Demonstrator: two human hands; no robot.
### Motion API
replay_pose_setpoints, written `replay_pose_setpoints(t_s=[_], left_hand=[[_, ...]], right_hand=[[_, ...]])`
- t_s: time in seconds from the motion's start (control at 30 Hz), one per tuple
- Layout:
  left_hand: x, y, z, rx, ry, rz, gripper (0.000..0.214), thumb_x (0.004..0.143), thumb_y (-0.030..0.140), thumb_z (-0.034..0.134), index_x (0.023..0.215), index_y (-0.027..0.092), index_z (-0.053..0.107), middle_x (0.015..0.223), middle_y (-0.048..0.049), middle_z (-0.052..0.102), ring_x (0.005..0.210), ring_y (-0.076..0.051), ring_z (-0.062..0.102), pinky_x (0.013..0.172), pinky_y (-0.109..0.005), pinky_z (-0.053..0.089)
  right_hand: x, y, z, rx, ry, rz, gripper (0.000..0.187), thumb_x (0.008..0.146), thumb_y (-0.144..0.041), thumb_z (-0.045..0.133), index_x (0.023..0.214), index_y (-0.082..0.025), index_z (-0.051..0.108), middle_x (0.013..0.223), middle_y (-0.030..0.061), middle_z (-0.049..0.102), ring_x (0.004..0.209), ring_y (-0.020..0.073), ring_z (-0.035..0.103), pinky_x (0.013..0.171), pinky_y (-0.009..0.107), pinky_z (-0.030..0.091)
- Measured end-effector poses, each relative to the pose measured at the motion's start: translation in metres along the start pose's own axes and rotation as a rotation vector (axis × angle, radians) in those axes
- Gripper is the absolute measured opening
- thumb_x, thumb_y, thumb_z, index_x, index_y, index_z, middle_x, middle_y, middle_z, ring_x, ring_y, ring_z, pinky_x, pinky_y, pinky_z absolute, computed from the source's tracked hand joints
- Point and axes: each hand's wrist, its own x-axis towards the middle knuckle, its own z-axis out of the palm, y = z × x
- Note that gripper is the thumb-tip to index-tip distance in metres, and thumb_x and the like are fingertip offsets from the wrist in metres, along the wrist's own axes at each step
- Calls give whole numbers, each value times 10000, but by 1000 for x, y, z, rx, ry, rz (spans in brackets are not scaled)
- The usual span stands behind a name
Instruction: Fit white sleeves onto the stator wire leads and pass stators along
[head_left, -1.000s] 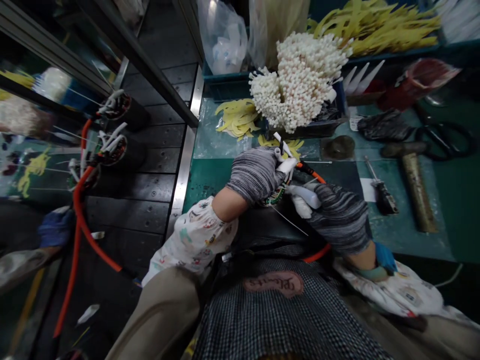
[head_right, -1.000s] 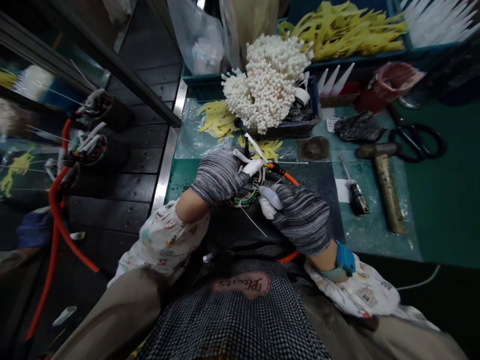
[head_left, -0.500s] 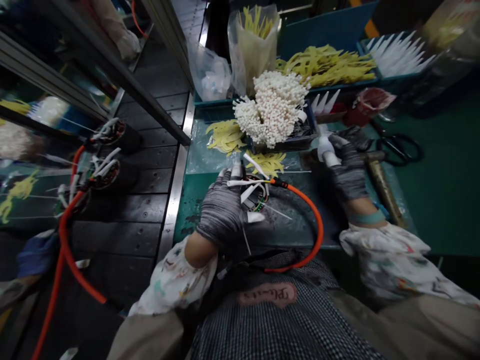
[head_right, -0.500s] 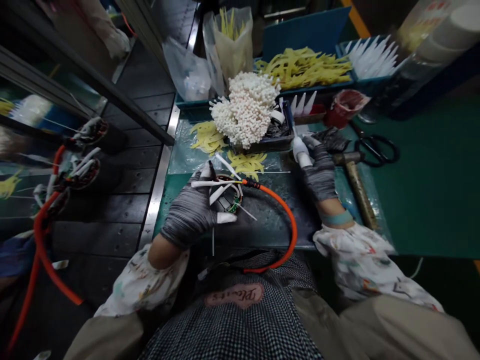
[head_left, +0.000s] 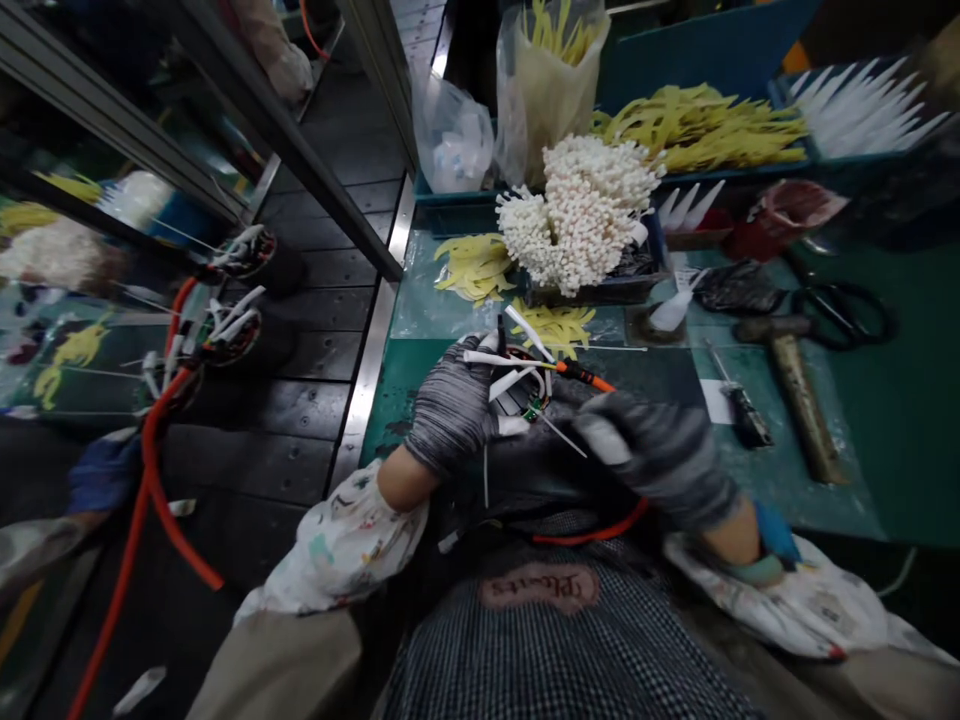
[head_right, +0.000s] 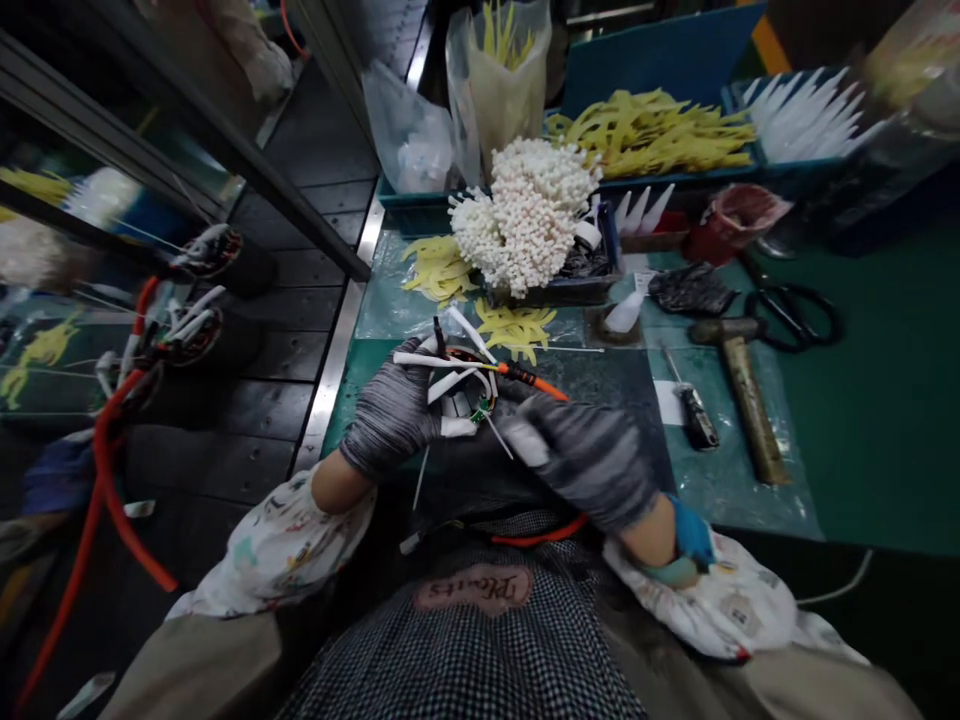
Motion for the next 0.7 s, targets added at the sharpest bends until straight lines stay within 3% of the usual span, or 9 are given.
replay_pose_setpoints(t_s=[0.07,0.17,0.3,0.5,0.7], left_hand=[[-4,1,-1,62,-10,13,1079,811,695,896,1657,157,498,1671,-211,580,1580,-403,545,1341,-555,476],[-18,-3,-2,61,42,74,1008,843,639,901,1654,190,505,1653,-201,602,1585,-394,553,1317,-546,515],[-45,-11,5,-62,177,96,1083,747,573,1007,1650,250,503,1628,-181,617,1568,-412,571,1267,-565,563],[-75,-6,36,-289,502,-96,838,826,487,968,1532,255,581,1572,-172,626,1428,-372,687,1129,-535,658],[-80,1,53,-367,585,-185,780,792,386,965,1486,262,632,1541,-152,652,1478,-403,645,1253,-639,559]], right_hand=[[4,-13,18,22,-98,-88,251,1089,-362,630,1092,-253,856,1156,60,883,1075,295,852,963,433,723],[2,-14,44,58,-124,-172,282,1111,-282,578,1137,-231,854,1208,68,875,1259,270,801,1156,444,660],[-18,-9,65,76,-58,-216,296,1100,-239,557,1199,-220,836,1114,73,884,1053,257,854,1010,419,730],[-47,-14,98,241,-1,-227,310,1068,-244,615,1292,-256,829,1122,56,887,962,251,869,934,351,747],[-53,-16,125,330,-47,-160,274,991,-249,717,1229,-269,851,1074,71,883,965,285,858,922,410,747]])
